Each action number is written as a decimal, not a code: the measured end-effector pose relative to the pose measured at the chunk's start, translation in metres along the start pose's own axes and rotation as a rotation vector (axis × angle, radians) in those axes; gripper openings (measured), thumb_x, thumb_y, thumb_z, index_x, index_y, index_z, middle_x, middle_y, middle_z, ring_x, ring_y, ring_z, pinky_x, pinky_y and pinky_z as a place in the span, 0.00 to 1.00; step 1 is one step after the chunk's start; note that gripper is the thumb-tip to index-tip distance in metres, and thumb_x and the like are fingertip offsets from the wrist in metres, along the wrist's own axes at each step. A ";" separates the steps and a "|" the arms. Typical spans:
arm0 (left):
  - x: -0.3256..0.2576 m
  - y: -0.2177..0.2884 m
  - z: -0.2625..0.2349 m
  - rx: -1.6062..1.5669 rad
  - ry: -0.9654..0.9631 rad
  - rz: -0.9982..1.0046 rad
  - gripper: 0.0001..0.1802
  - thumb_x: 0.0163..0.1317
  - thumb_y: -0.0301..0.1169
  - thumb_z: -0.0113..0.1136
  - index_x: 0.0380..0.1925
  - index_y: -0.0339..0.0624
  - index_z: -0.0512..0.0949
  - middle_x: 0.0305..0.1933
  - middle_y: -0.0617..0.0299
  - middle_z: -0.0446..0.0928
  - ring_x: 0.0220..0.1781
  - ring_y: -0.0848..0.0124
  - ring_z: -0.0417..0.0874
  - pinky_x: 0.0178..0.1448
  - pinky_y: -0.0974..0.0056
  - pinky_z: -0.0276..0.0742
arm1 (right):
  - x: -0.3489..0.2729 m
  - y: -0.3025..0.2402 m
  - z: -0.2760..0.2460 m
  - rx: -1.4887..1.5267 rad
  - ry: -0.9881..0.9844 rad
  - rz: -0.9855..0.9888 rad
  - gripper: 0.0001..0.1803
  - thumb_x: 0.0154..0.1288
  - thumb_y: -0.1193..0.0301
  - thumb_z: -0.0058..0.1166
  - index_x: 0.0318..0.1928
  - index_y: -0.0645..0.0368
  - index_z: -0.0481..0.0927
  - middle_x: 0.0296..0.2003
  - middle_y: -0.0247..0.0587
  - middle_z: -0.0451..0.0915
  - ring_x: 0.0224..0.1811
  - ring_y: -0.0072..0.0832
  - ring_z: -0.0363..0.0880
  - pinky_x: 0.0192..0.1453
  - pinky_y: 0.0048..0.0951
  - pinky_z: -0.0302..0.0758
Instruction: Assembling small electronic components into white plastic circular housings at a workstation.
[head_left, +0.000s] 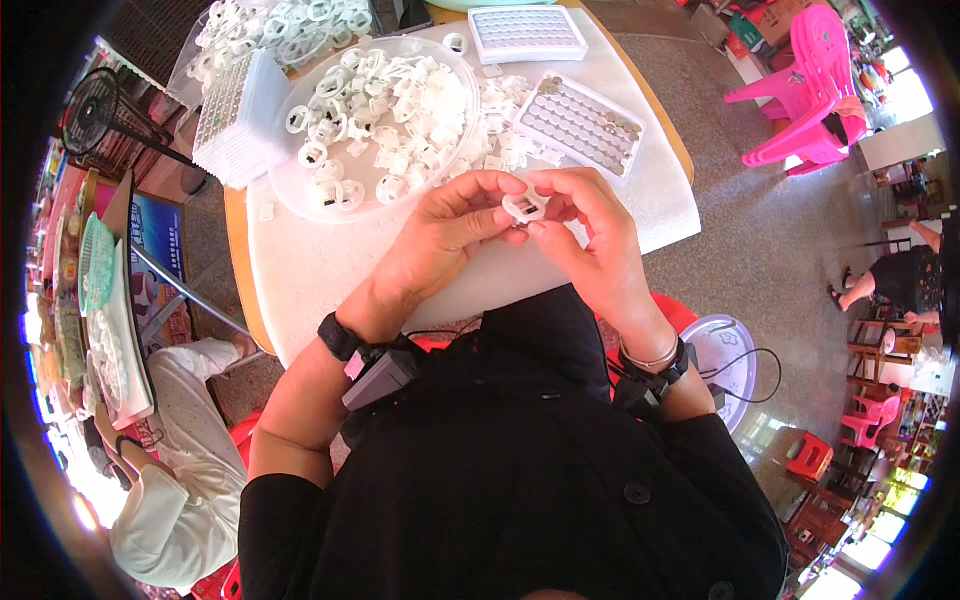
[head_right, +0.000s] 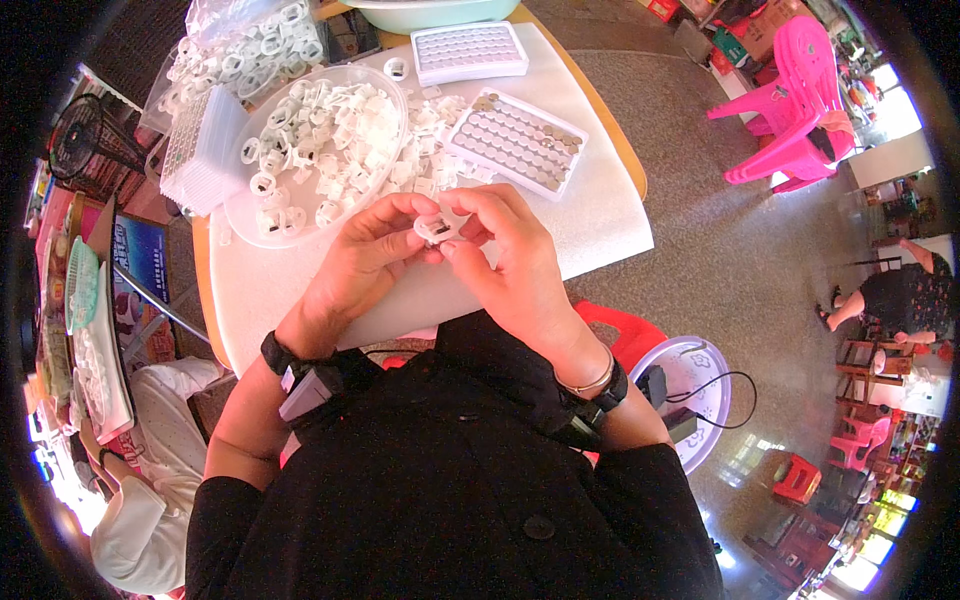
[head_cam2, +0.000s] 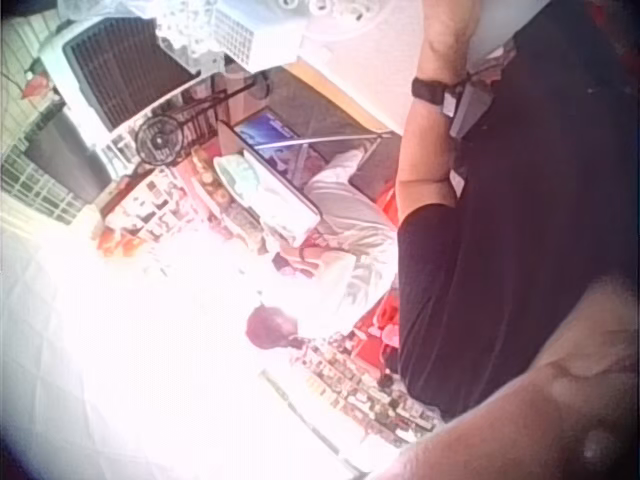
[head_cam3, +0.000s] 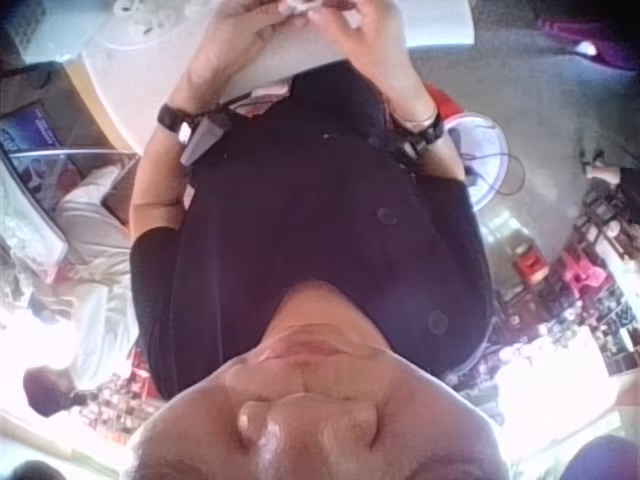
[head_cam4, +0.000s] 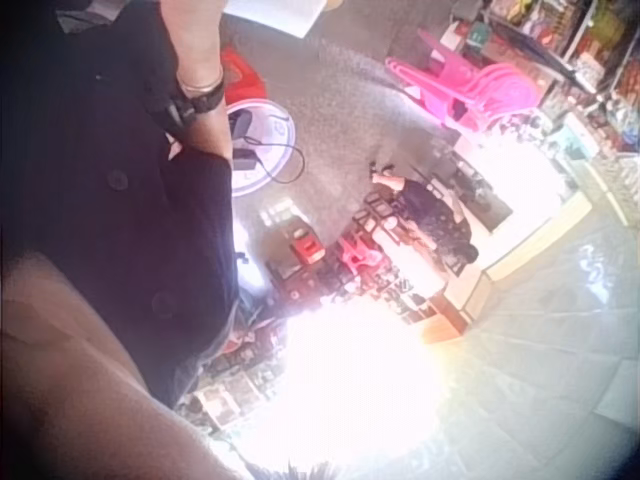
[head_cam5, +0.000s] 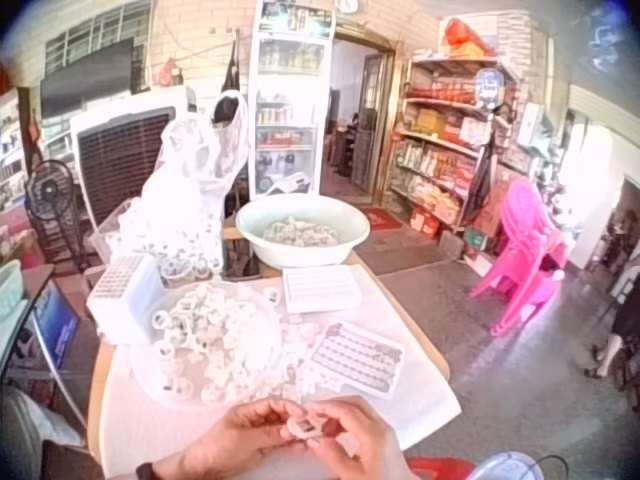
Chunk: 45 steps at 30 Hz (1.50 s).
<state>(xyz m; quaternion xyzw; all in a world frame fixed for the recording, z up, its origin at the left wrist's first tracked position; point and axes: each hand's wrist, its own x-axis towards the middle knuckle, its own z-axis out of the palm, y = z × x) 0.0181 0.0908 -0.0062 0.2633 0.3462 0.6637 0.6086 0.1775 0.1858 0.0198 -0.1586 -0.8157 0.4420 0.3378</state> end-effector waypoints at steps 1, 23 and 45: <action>0.001 -0.001 0.000 -0.003 0.004 0.029 0.12 0.64 0.22 0.55 0.48 0.38 0.74 0.43 0.62 0.78 0.46 0.72 0.78 0.51 0.67 0.76 | -0.003 0.005 0.001 0.133 0.011 0.116 0.18 0.59 0.81 0.53 0.52 0.62 0.75 0.40 0.41 0.76 0.36 0.24 0.76 0.38 0.25 0.74; 0.000 0.009 0.012 0.085 0.091 -0.069 0.17 0.69 0.29 0.49 0.55 0.31 0.70 0.44 0.56 0.78 0.47 0.69 0.80 0.54 0.65 0.76 | 0.007 -0.001 -0.006 0.433 0.011 0.452 0.09 0.65 0.75 0.52 0.43 0.66 0.79 0.31 0.35 0.80 0.27 0.15 0.75 0.31 0.18 0.73; -0.008 0.017 -0.002 -0.006 -0.184 -0.205 0.17 0.62 0.31 0.60 0.48 0.32 0.75 0.38 0.60 0.79 0.35 0.73 0.80 0.40 0.69 0.79 | 0.046 0.031 0.021 -0.744 -0.062 0.021 0.07 0.58 0.74 0.54 0.39 0.55 0.80 0.31 0.43 0.77 0.30 0.44 0.78 0.31 0.37 0.74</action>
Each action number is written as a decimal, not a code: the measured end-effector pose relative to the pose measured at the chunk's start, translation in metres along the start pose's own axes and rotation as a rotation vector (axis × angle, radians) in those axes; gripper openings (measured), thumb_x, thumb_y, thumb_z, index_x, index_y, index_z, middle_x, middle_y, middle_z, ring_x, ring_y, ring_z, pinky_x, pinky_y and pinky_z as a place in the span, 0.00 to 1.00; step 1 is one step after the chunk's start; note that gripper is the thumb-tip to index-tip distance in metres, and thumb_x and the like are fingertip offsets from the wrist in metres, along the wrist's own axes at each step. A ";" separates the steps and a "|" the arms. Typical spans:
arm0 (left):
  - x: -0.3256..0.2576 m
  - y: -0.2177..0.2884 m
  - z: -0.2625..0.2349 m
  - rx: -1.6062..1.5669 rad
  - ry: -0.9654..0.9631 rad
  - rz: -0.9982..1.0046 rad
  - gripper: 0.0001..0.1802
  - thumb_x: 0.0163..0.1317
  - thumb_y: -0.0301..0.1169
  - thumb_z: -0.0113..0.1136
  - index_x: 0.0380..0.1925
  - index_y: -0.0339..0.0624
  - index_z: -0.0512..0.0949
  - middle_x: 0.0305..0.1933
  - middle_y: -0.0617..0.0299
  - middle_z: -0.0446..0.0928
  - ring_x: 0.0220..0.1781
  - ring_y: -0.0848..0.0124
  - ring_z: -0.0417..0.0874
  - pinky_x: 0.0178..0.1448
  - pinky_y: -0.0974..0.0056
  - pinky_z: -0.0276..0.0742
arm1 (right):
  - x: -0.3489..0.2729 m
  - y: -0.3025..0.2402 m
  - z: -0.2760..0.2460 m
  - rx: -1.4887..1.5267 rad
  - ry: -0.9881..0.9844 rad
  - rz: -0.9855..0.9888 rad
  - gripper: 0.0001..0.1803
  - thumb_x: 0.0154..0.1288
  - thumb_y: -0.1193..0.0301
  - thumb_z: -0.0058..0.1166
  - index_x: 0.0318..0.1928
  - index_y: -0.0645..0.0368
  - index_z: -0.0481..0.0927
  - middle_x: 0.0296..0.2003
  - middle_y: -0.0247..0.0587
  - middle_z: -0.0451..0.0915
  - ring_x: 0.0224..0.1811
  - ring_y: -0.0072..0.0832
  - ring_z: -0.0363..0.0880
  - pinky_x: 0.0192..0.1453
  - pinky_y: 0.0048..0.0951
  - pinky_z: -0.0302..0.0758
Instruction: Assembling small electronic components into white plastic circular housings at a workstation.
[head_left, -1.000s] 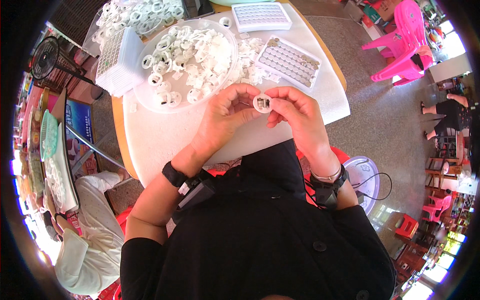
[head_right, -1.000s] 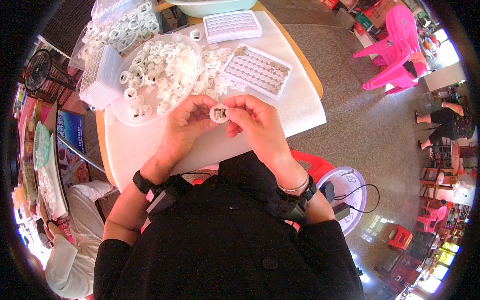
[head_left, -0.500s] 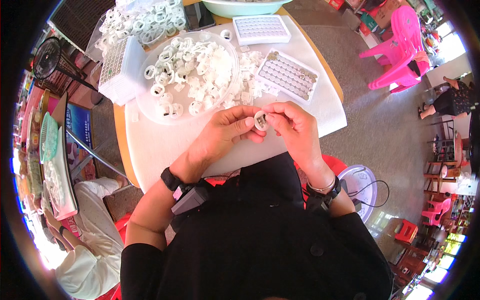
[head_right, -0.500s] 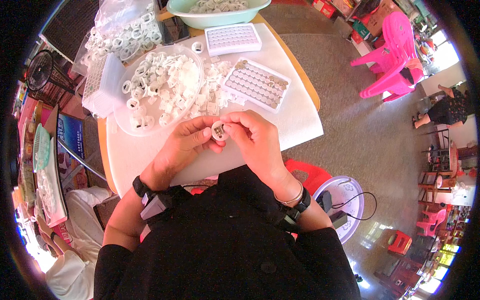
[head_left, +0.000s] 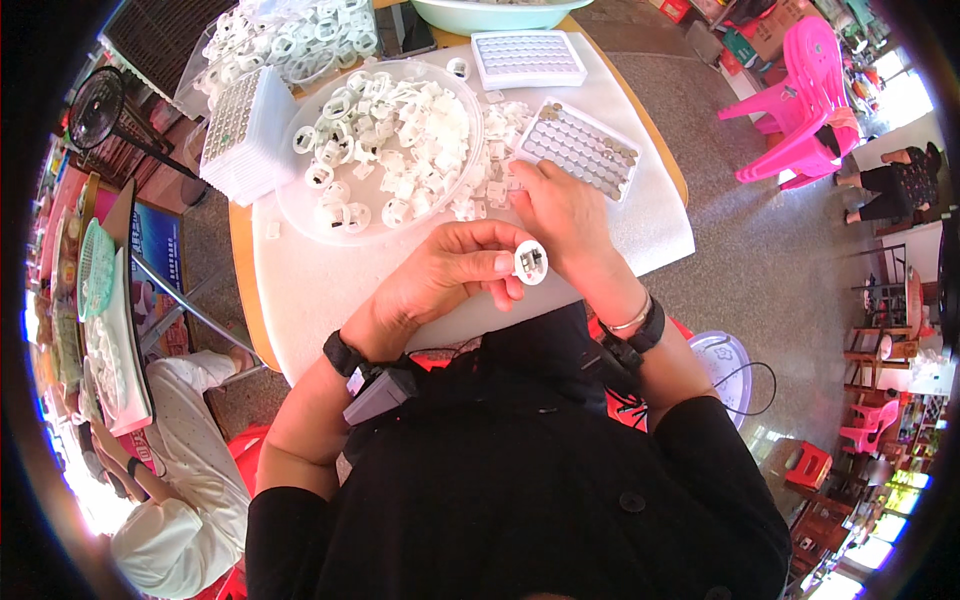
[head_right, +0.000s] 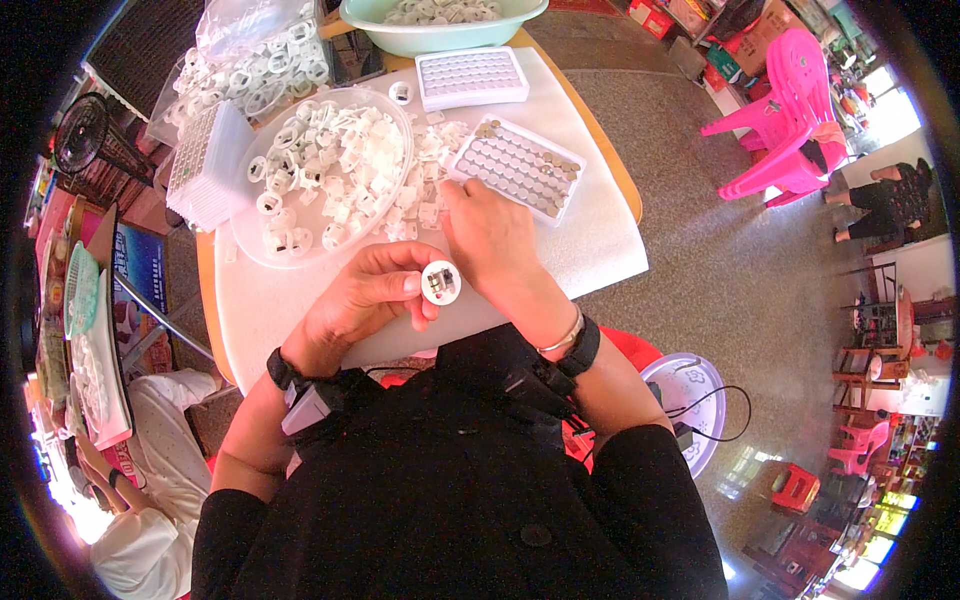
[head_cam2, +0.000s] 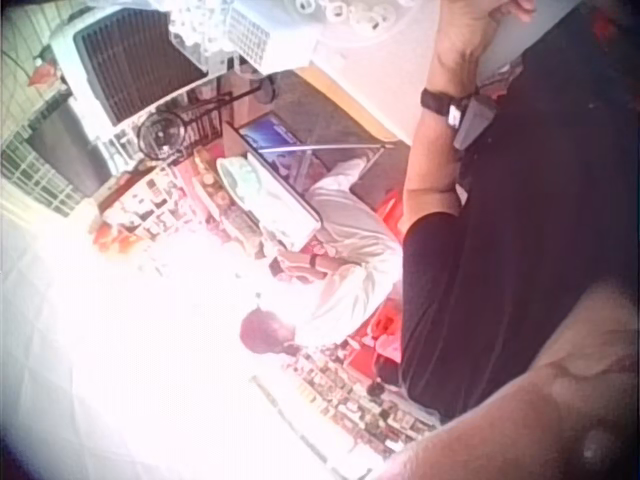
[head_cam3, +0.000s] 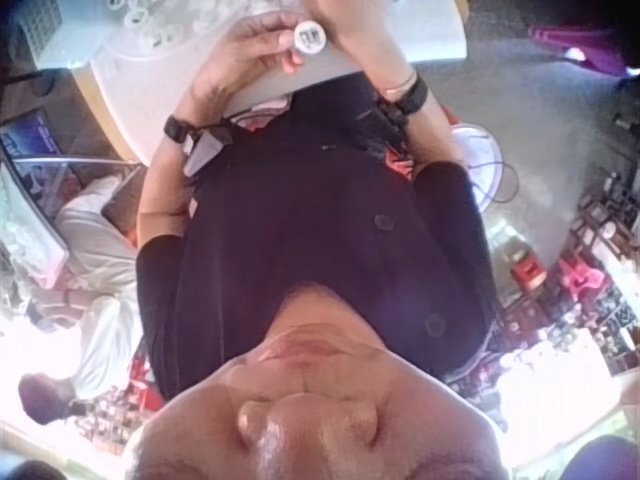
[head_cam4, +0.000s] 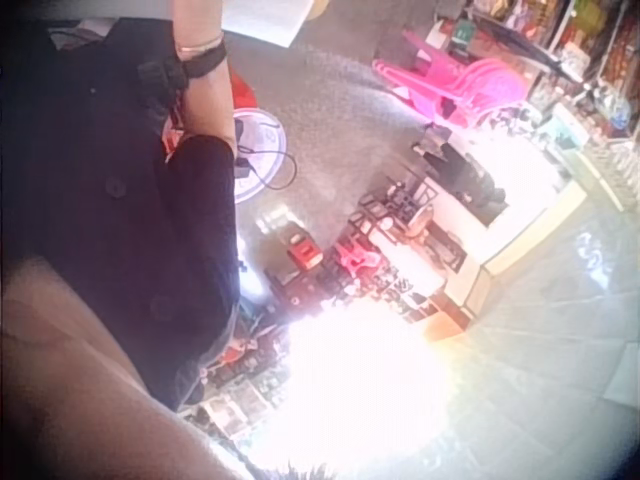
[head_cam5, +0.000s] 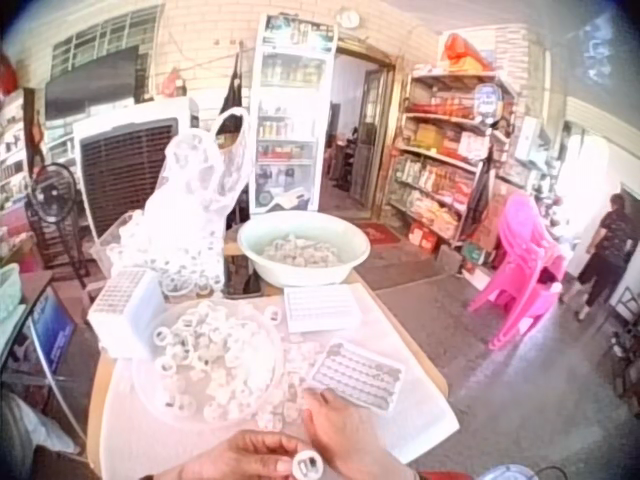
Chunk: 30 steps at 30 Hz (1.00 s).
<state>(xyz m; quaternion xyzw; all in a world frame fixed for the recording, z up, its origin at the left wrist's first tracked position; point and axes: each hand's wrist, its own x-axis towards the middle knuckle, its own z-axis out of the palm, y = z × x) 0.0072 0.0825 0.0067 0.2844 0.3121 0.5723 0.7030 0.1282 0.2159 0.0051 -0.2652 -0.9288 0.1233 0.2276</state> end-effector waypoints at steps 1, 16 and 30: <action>0.000 0.000 0.000 0.006 0.004 -0.006 0.17 0.62 0.31 0.60 0.47 0.32 0.76 0.38 0.60 0.79 0.35 0.73 0.80 0.40 0.69 0.79 | 0.000 0.001 0.001 0.001 0.000 -0.002 0.07 0.58 0.74 0.54 0.39 0.55 0.80 0.31 0.43 0.77 0.30 0.44 0.78 0.31 0.37 0.74; 0.001 -0.002 0.005 0.147 0.015 -0.101 0.14 0.60 0.27 0.61 0.45 0.32 0.77 0.41 0.59 0.79 0.40 0.72 0.80 0.44 0.67 0.79 | -0.030 0.013 -0.024 0.792 -0.024 0.455 0.04 0.60 0.73 0.57 0.35 0.60 0.81 0.27 0.39 0.78 0.24 0.25 0.76 0.28 0.25 0.71; 0.001 -0.004 0.002 0.095 0.104 -0.005 0.15 0.61 0.29 0.60 0.46 0.33 0.76 0.40 0.59 0.79 0.38 0.72 0.80 0.45 0.67 0.78 | -0.059 0.024 -0.033 0.341 0.076 0.048 0.09 0.57 0.80 0.57 0.39 0.60 0.81 0.33 0.40 0.78 0.35 0.34 0.77 0.38 0.30 0.73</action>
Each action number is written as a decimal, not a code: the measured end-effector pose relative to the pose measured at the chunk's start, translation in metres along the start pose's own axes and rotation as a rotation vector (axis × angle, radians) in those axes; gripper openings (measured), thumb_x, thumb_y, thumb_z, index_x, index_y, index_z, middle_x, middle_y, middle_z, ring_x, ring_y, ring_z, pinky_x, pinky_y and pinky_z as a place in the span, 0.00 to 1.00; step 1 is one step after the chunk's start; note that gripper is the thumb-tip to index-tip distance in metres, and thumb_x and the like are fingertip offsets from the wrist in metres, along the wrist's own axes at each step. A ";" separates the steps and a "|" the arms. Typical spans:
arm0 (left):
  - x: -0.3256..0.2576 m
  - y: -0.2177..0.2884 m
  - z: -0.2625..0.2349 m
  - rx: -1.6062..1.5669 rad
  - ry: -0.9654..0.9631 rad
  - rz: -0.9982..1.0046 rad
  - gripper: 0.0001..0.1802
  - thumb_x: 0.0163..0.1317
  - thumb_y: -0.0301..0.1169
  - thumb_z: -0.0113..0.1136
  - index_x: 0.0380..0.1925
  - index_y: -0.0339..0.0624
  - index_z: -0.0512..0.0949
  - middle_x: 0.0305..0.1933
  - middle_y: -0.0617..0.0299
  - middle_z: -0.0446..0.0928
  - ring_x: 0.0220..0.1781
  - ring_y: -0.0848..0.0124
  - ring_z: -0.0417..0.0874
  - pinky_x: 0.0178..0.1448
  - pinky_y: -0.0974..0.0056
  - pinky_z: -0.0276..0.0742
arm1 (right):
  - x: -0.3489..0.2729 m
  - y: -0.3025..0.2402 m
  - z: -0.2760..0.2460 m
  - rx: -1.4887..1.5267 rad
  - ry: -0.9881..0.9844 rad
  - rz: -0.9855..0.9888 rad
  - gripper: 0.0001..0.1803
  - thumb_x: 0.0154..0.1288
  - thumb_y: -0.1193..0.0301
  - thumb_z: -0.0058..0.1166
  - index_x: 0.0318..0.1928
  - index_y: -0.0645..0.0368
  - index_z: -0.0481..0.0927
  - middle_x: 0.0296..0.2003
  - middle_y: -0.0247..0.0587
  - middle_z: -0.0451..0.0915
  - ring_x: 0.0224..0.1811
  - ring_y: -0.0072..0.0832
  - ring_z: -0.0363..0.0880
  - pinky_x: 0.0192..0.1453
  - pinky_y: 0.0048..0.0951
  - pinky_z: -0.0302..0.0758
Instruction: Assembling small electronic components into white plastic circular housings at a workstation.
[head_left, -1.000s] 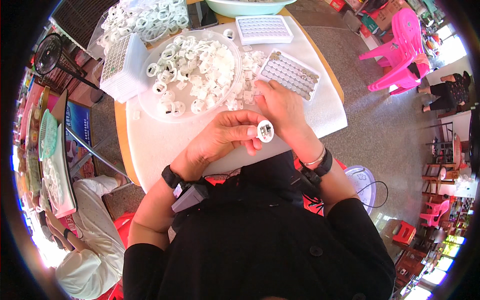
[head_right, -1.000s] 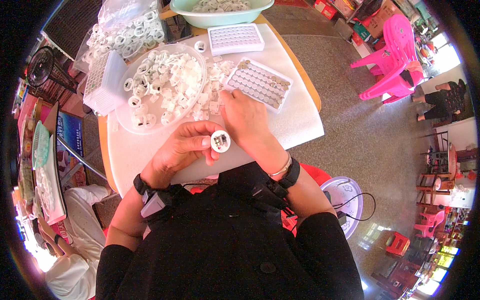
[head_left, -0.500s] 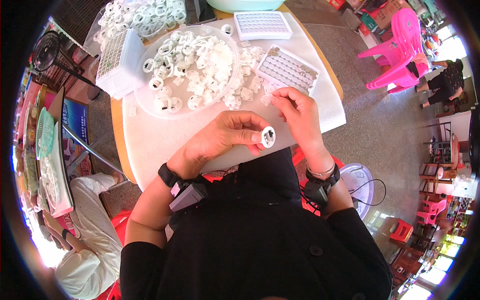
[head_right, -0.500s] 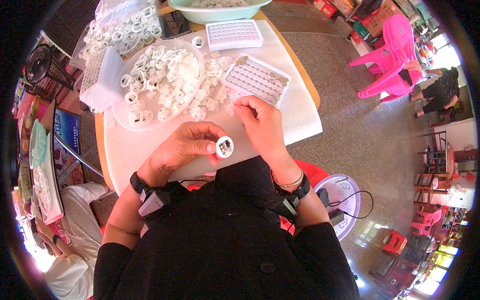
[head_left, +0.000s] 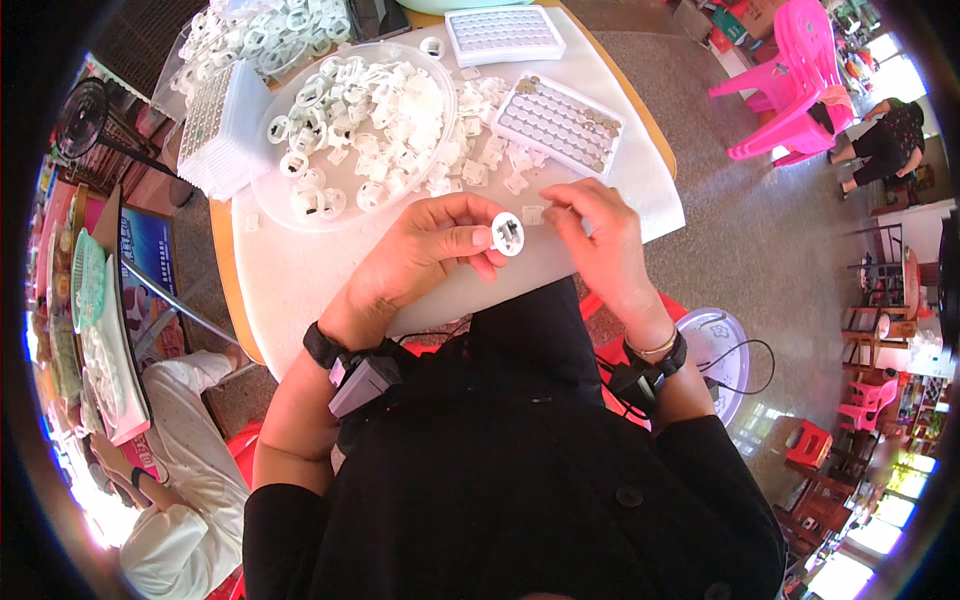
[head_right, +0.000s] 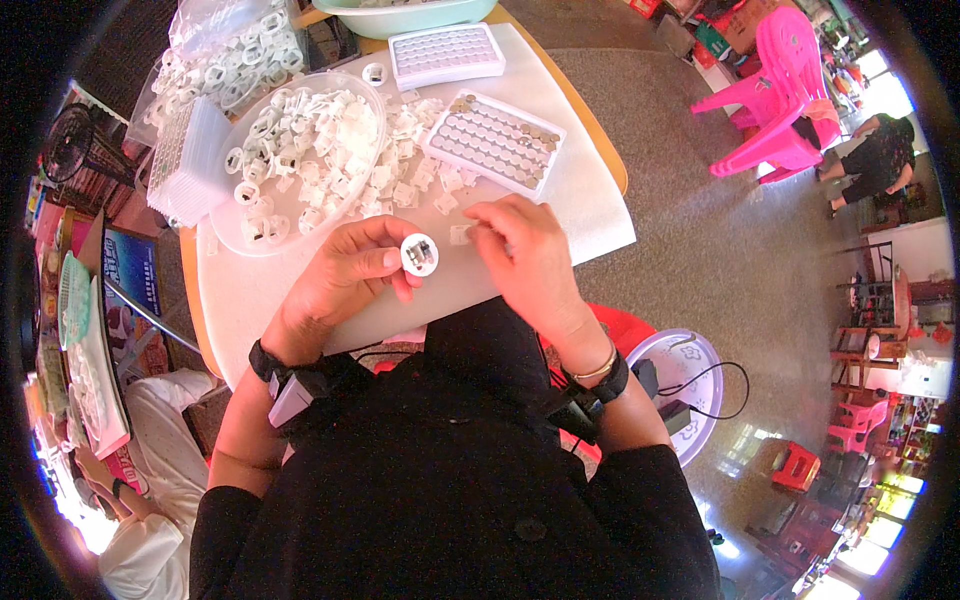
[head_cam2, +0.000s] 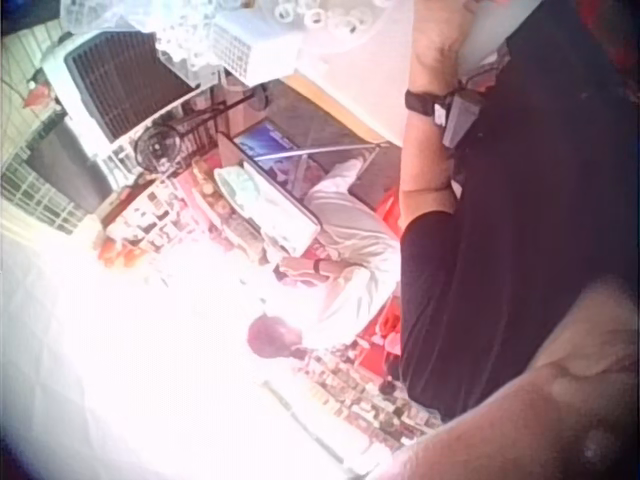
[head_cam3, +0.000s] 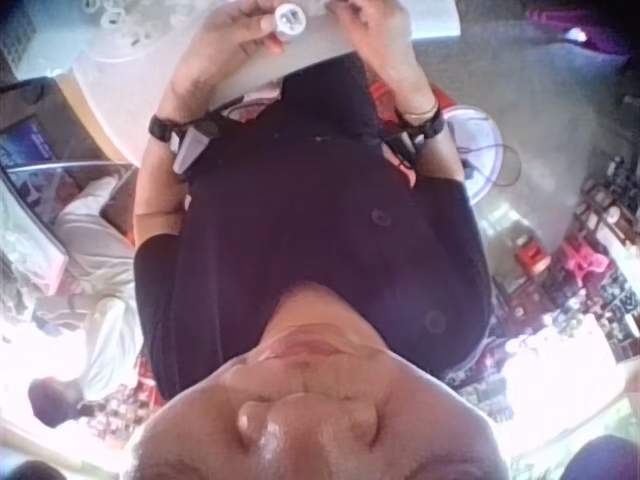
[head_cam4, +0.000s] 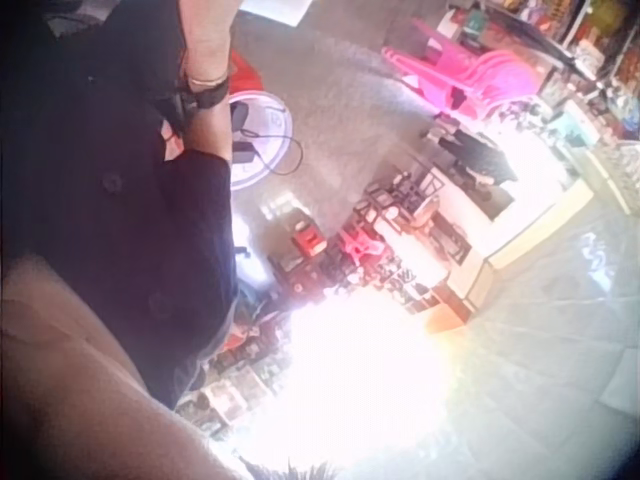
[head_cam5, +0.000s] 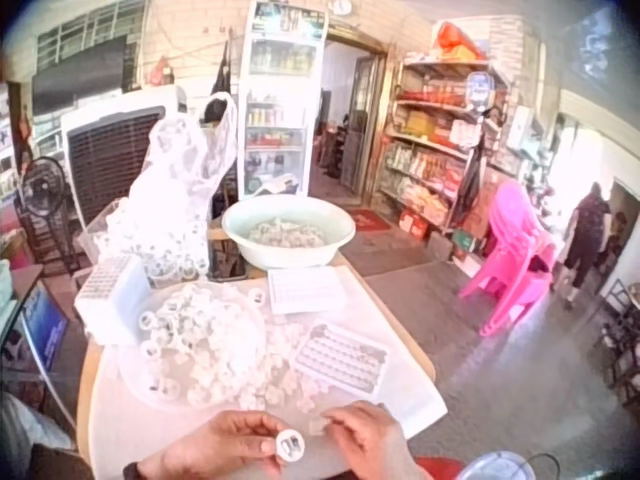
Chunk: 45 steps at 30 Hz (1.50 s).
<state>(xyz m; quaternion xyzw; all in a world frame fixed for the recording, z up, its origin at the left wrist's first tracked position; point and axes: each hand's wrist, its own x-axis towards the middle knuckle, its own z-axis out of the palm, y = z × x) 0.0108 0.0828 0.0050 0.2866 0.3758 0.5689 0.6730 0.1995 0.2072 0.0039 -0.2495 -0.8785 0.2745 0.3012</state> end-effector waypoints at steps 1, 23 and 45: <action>0.001 0.000 -0.001 -0.015 0.007 0.013 0.15 0.61 0.29 0.60 0.46 0.32 0.75 0.40 0.59 0.79 0.38 0.72 0.80 0.45 0.67 0.77 | 0.001 0.004 -0.003 -0.004 -0.002 0.067 0.09 0.57 0.79 0.57 0.39 0.60 0.81 0.33 0.40 0.78 0.36 0.33 0.77 0.39 0.30 0.73; 0.003 -0.008 -0.011 -0.131 -0.010 0.052 0.18 0.66 0.29 0.55 0.52 0.30 0.72 0.44 0.55 0.78 0.43 0.69 0.81 0.46 0.66 0.78 | 0.004 -0.017 -0.002 0.330 0.124 0.023 0.06 0.60 0.84 0.53 0.36 0.64 0.79 0.32 0.41 0.80 0.33 0.27 0.80 0.37 0.23 0.75; 0.007 -0.011 -0.001 0.087 0.076 0.133 0.15 0.68 0.30 0.52 0.51 0.33 0.74 0.42 0.58 0.78 0.40 0.72 0.80 0.46 0.69 0.77 | 0.008 -0.022 0.007 0.596 -0.037 0.082 0.04 0.60 0.78 0.56 0.37 0.61 0.79 0.31 0.35 0.77 0.35 0.22 0.77 0.37 0.23 0.73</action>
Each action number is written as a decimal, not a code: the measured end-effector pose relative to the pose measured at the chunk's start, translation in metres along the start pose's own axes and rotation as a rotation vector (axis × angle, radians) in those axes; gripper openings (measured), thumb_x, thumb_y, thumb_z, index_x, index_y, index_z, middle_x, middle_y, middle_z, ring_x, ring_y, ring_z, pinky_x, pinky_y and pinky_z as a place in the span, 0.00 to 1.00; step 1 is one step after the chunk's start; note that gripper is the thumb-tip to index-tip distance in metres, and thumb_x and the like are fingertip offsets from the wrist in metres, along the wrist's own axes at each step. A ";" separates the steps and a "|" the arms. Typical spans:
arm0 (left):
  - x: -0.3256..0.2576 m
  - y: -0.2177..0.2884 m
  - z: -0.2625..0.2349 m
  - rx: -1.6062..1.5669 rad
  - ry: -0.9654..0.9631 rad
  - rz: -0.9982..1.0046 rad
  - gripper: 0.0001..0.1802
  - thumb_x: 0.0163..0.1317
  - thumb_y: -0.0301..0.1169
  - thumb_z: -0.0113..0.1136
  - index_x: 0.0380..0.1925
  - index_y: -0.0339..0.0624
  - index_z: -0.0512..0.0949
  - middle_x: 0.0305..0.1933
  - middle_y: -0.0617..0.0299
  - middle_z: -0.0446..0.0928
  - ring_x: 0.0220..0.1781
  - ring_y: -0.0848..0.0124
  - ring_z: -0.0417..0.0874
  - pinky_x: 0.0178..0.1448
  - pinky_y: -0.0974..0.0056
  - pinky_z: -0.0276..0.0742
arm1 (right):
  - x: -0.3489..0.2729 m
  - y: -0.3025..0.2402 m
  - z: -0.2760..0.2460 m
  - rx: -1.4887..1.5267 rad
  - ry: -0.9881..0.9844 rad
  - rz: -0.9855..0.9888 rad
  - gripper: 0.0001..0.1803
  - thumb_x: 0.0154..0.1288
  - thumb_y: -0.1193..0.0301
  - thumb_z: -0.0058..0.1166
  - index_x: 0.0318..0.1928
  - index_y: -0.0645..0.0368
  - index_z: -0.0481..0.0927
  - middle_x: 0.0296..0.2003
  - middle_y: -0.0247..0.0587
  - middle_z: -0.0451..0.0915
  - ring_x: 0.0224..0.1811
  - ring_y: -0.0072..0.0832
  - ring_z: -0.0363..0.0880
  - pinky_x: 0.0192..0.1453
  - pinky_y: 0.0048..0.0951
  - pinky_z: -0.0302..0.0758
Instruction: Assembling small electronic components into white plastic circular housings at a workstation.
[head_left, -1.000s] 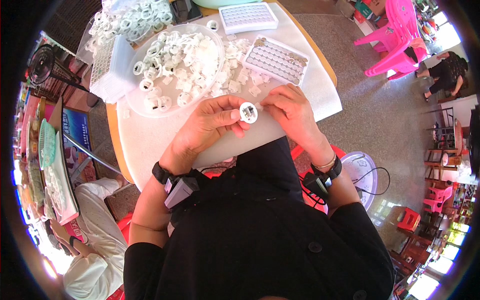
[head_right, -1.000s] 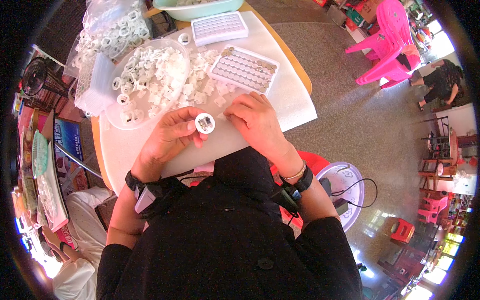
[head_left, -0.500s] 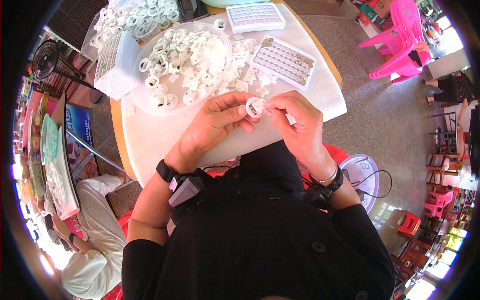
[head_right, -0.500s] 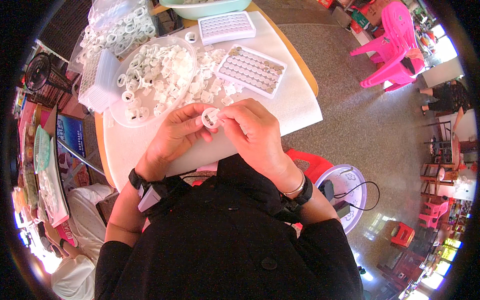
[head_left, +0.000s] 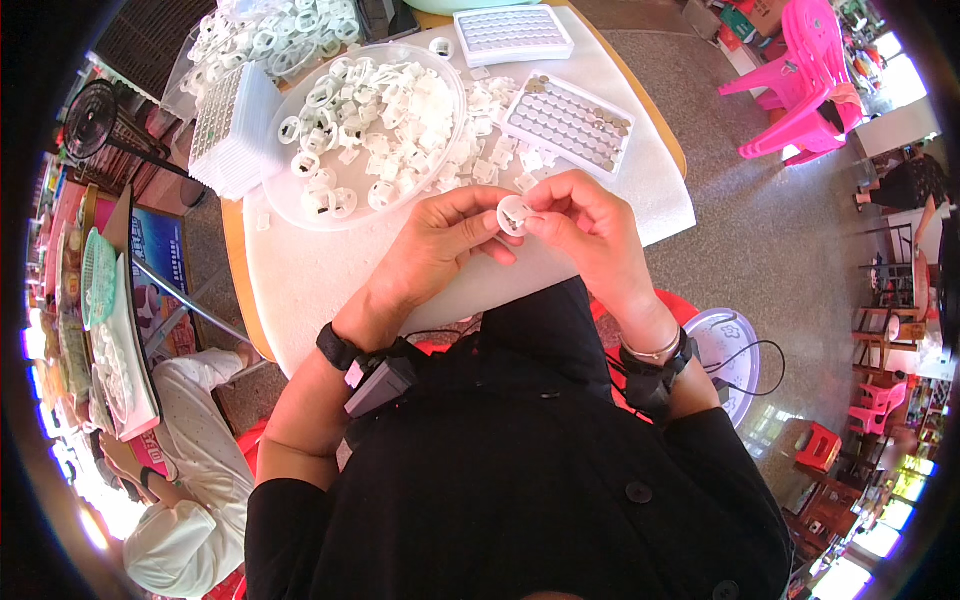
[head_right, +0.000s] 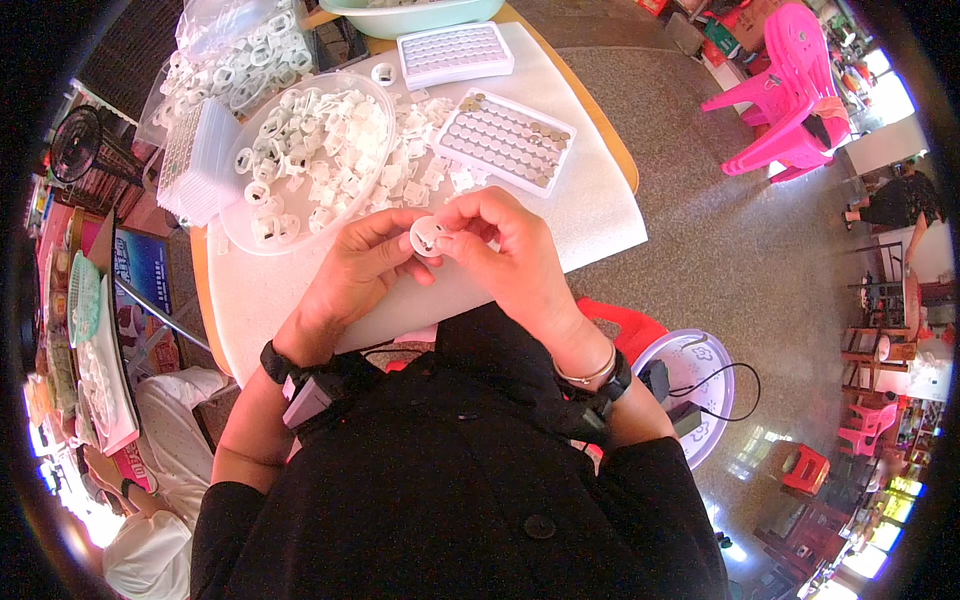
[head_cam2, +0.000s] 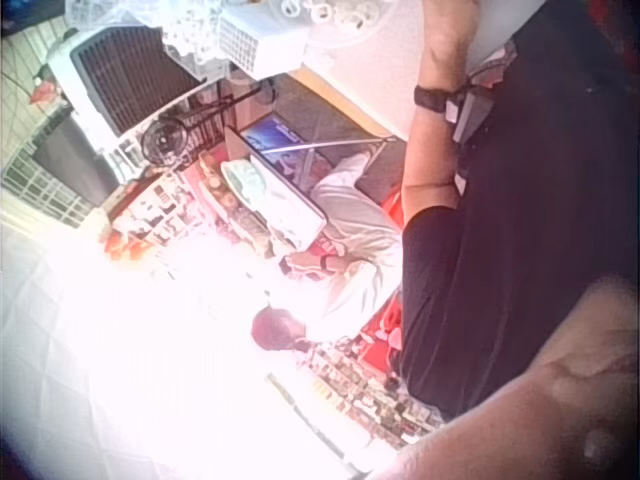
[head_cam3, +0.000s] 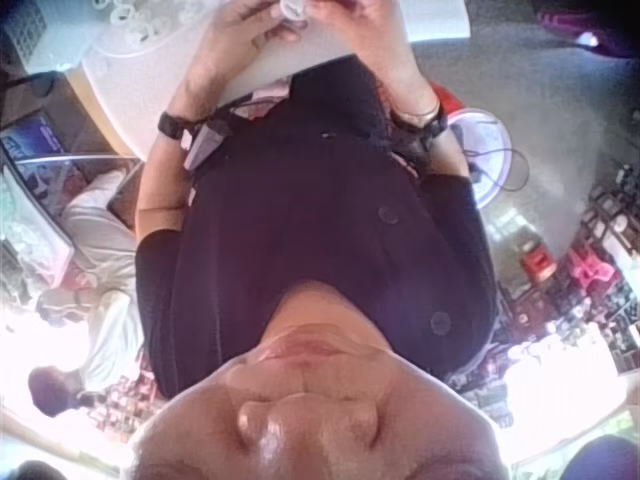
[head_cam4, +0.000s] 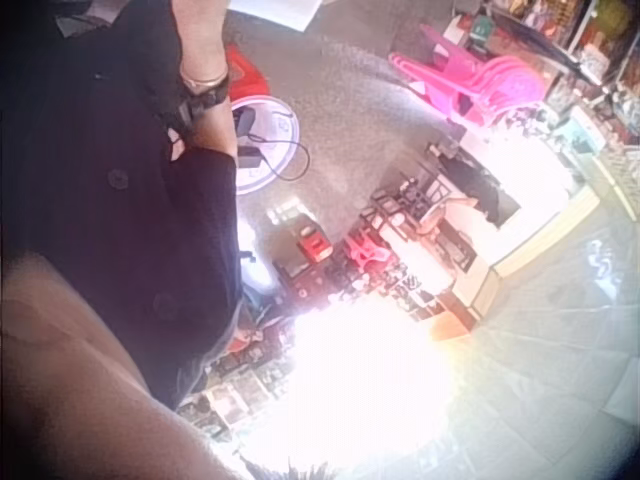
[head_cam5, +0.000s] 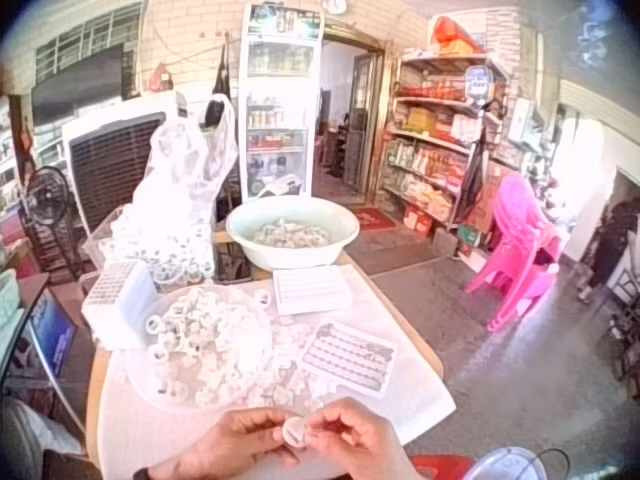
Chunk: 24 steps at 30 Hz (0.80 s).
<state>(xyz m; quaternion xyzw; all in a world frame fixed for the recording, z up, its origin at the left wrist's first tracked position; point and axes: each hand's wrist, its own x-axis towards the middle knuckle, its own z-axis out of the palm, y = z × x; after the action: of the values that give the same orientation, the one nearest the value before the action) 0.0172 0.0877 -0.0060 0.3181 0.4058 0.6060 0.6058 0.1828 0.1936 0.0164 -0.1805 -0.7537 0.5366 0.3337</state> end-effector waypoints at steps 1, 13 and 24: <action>0.000 0.000 0.000 0.010 0.004 -0.004 0.15 0.68 0.30 0.52 0.51 0.33 0.75 0.42 0.59 0.78 0.39 0.72 0.80 0.46 0.69 0.77 | 0.002 -0.007 0.000 0.199 -0.029 0.146 0.06 0.60 0.77 0.57 0.39 0.62 0.78 0.31 0.33 0.77 0.35 0.20 0.75 0.38 0.22 0.72; -0.005 0.010 0.012 0.170 0.170 -0.028 0.14 0.67 0.31 0.54 0.49 0.36 0.77 0.29 0.65 0.75 0.26 0.80 0.73 0.27 0.75 0.69 | 0.002 -0.006 0.001 0.523 -0.052 0.417 0.12 0.59 0.78 0.55 0.45 0.65 0.76 0.32 0.33 0.75 0.31 0.18 0.73 0.33 0.21 0.73; 0.001 0.011 0.023 0.392 0.265 -0.014 0.14 0.63 0.25 0.55 0.49 0.33 0.75 0.29 0.62 0.78 0.24 0.78 0.76 0.25 0.73 0.74 | -0.006 -0.003 0.010 0.156 0.043 0.314 0.11 0.60 0.78 0.55 0.44 0.66 0.75 0.24 0.33 0.75 0.23 0.16 0.72 0.27 0.20 0.70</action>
<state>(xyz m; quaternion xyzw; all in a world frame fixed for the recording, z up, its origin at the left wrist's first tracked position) 0.0316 0.0919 0.0144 0.3444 0.5939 0.5479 0.4780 0.1803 0.1823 0.0152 -0.2811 -0.6650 0.6350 0.2747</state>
